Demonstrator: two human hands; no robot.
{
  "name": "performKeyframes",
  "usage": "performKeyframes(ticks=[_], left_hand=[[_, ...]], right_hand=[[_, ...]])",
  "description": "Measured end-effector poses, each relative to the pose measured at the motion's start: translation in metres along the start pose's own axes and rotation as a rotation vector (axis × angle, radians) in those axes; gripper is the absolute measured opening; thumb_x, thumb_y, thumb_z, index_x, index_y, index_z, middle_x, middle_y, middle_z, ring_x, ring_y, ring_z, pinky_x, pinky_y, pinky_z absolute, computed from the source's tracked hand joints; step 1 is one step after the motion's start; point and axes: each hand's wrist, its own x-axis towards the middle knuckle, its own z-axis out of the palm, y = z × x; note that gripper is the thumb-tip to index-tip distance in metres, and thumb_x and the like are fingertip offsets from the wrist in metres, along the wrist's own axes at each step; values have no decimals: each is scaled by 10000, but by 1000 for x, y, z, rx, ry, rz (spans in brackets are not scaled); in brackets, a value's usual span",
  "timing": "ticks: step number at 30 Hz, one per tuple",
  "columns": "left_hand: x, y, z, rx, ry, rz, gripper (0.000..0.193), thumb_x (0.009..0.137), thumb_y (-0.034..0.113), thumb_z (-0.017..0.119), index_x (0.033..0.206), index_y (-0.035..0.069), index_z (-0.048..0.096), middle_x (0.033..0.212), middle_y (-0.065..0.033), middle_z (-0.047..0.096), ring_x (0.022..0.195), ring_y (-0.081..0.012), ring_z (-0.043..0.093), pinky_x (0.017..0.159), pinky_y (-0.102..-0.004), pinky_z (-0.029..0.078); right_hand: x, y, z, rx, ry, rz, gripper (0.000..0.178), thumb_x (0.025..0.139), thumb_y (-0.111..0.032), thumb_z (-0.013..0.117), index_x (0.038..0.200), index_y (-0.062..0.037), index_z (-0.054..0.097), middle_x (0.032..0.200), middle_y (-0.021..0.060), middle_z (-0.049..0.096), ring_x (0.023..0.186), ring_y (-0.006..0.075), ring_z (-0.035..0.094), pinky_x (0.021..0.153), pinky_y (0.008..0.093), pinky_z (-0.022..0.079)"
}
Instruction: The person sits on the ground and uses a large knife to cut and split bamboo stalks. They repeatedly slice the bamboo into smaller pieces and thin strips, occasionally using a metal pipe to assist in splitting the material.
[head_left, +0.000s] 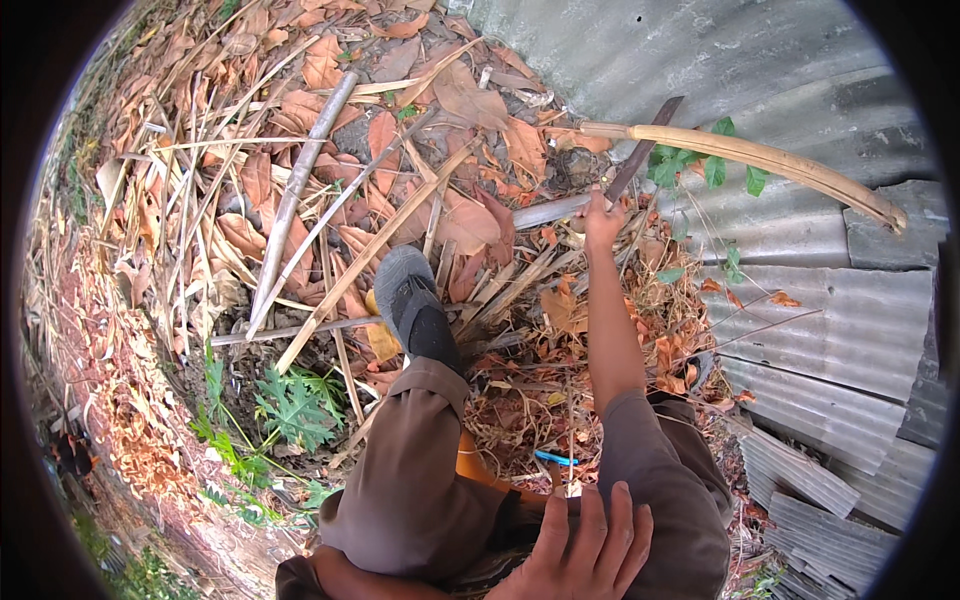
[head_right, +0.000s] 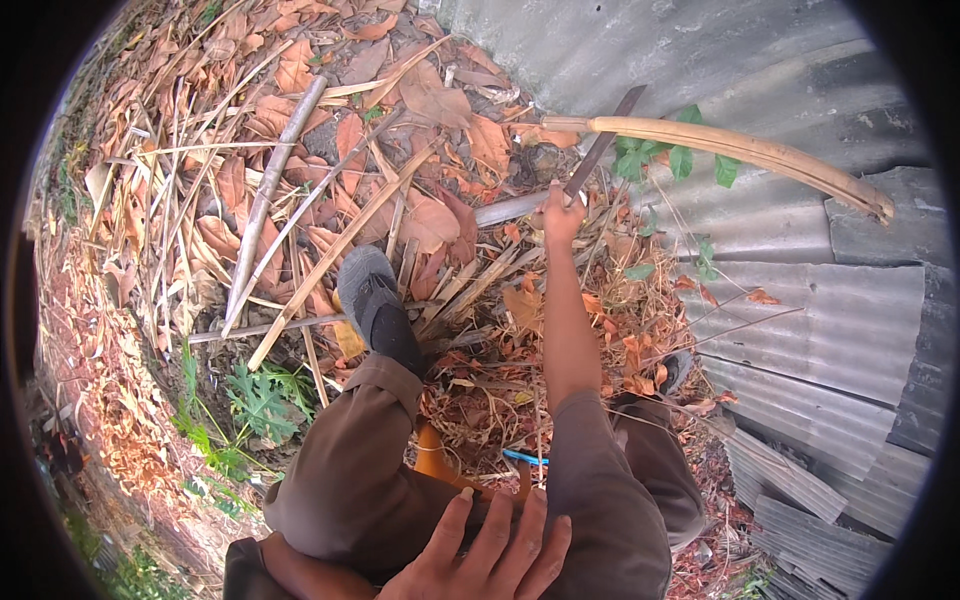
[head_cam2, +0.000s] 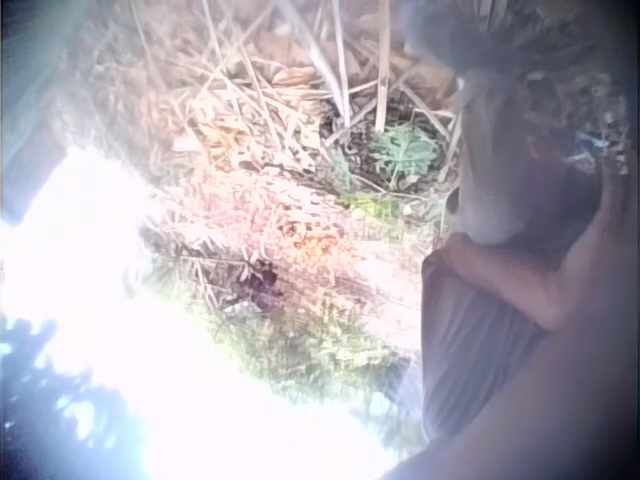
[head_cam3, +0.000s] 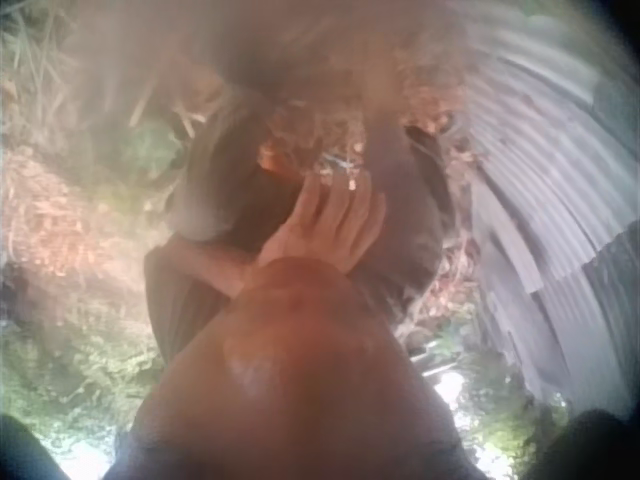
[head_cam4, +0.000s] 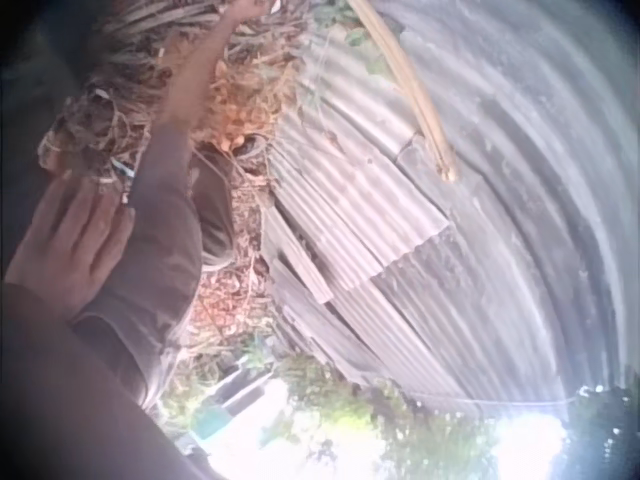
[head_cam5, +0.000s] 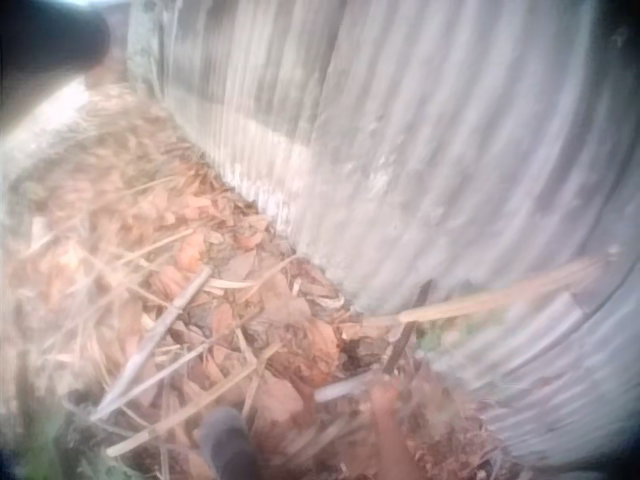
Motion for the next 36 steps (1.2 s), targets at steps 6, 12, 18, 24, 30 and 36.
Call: performKeyframes(ticks=[6, 12, 18, 24, 30, 36], left_hand=[[0, 5, -5, -3, -38, 53, 493, 883, 248, 472, 1308, 0, 489, 1312, -236, 495, 1173, -390, 491, 976, -552, 415], [-2, 12, -3, 10, -24, 94, 504, 890, 255, 468, 1317, -13, 474, 1326, -239, 486, 1203, -397, 475, 979, -552, 412], [-2, 16, 0, 0, -15, 97, 508, 891, 264, 468, 1325, -1, 469, 1336, -225, 488, 1227, -400, 467, 1003, -557, 393], [4, 4, -9, -3, -109, 58, 502, 897, 266, 458, 1328, 10, 474, 1346, -219, 484, 1252, -384, 459, 1041, -562, 359], [3, 6, -3, -13, -75, 9, 493, 888, 253, 470, 1317, 11, 490, 1332, -214, 501, 1235, -378, 473, 1024, -555, 385], [0, 0, 1, 15, 43, 7, 479, 874, 250, 486, 1280, -4, 512, 1292, -220, 524, 1190, -365, 503, 993, -536, 416]], right_hand=[[1, -34, -5, -1, -69, 58, 130, 909, -79, 638, 964, -9, 542, 650, 46, 565, 517, 148, 563, 499, 286, 472], [-6, -50, -9, 119, 2, 339, 160, 871, -64, 664, 902, -16, 515, 630, 32, 495, 446, 120, 436, 415, 287, 375], [-11, -44, -8, 49, 95, 204, 213, 816, -65, 689, 891, -38, 492, 570, 23, 458, 396, 107, 384, 359, 294, 319], [-15, -66, -3, 75, 212, -323, 159, 853, -49, 646, 920, -42, 501, 603, 23, 492, 434, 97, 432, 386, 275, 354], [-3, 6, -2, -536, 265, -395, 103, 844, -63, 605, 866, -7, 521, 657, 80, 565, 589, 184, 562, 582, 345, 457], [6, 80, -17, -605, 163, -168, 125, 807, -88, 588, 801, -10, 490, 657, 75, 546, 578, 200, 506, 605, 367, 440]])
